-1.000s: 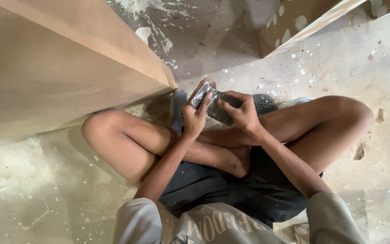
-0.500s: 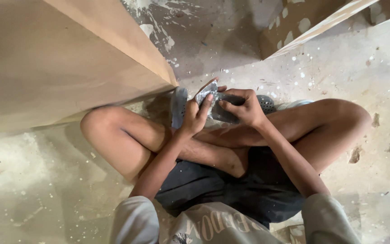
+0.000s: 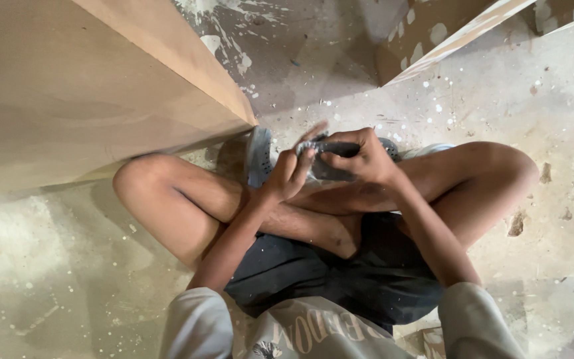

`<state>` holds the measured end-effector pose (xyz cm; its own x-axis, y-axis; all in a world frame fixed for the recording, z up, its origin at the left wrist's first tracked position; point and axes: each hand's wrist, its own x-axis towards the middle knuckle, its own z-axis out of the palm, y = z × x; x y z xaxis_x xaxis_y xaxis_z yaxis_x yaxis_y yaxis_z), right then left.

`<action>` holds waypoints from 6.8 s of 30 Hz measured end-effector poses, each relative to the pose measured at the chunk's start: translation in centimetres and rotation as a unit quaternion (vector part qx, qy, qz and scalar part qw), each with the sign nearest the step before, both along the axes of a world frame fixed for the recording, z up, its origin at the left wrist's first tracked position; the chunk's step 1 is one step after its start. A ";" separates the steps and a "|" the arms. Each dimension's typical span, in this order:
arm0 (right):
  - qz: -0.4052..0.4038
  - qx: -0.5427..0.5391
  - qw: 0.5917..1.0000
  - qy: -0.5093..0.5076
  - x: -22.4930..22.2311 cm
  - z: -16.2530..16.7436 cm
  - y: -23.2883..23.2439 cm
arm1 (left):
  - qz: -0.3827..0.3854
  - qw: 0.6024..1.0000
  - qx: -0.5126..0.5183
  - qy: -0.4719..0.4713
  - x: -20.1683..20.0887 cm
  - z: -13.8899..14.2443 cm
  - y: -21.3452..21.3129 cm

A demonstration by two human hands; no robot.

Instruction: The person scoops white putty from a container onto a metal putty knife and spreads it onto the edge of a wooden furniture piece. They smooth the putty along the edge and corners, then scrape excess material back onto the knife.

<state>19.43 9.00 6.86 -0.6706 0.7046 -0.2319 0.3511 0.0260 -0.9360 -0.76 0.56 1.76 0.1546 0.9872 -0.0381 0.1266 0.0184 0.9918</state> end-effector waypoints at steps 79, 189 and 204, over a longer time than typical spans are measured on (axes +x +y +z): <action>-0.077 0.071 0.994 0.016 -0.2 0.7 -1.3 | -0.008 0.991 0.014 -0.130 1.0 2.5 0.1; -0.198 -0.018 0.975 0.102 -1.4 -1.2 -3.2 | 0.262 0.940 0.199 -0.084 2.6 -0.4 -1.4; -0.232 0.029 0.968 0.090 -1.8 -2.6 -4.2 | 0.256 0.938 0.127 -0.198 2.2 2.0 -1.3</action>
